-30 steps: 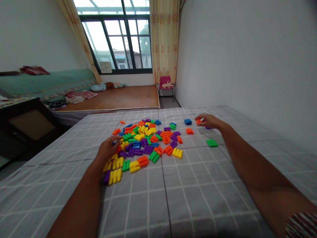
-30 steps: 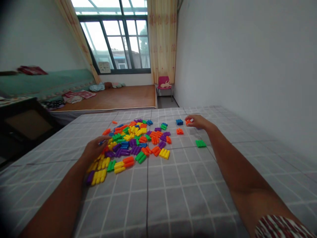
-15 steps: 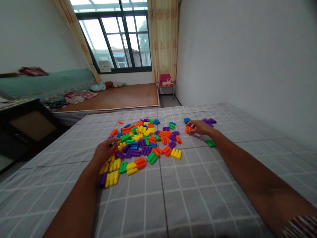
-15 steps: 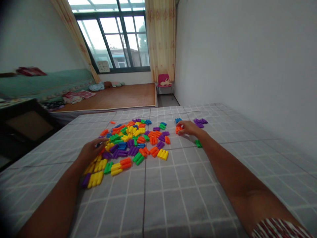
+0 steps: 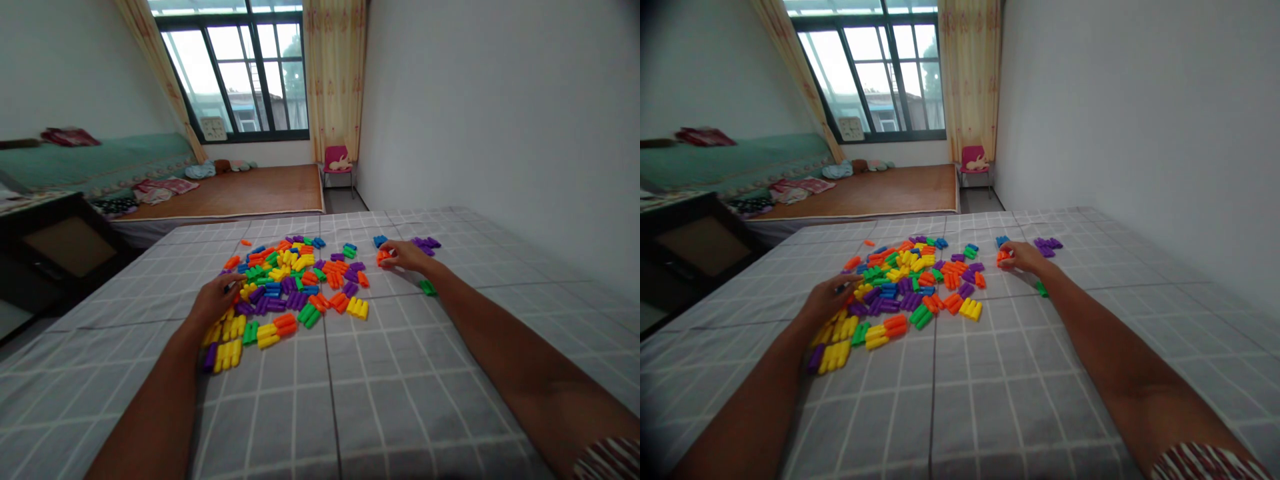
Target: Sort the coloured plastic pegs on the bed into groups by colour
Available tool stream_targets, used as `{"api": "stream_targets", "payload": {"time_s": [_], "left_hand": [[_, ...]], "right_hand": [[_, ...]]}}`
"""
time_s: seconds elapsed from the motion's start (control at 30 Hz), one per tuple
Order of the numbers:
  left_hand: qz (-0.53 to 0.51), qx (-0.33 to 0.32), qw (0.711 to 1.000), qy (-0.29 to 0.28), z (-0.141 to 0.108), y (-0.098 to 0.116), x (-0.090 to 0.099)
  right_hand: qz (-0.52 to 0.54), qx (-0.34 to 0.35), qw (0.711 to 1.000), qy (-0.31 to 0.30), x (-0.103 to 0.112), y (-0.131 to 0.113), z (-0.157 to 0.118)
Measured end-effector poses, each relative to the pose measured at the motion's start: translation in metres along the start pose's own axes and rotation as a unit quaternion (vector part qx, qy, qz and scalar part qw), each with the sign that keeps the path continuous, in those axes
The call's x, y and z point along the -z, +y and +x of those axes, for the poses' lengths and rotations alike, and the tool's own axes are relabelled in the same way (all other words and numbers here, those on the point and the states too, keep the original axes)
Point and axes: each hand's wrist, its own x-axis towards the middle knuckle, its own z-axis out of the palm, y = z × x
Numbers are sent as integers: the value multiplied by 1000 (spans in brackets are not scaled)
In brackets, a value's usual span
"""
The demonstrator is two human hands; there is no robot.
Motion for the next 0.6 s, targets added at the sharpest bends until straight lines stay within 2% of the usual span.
{"api": "stream_targets", "payload": {"time_s": [0.2,0.47,0.6], "left_hand": [[-11,-17,1000,6,1,-4,-1],[-9,-30,999,2,1,-9,-3],[-3,-23,1000,6,0,-9,-4]], "right_hand": [[0,-10,1000,-10,-3,6,0],[-28,25,999,-4,-6,8,0],[-4,26,999,-19,3,9,-3]]}}
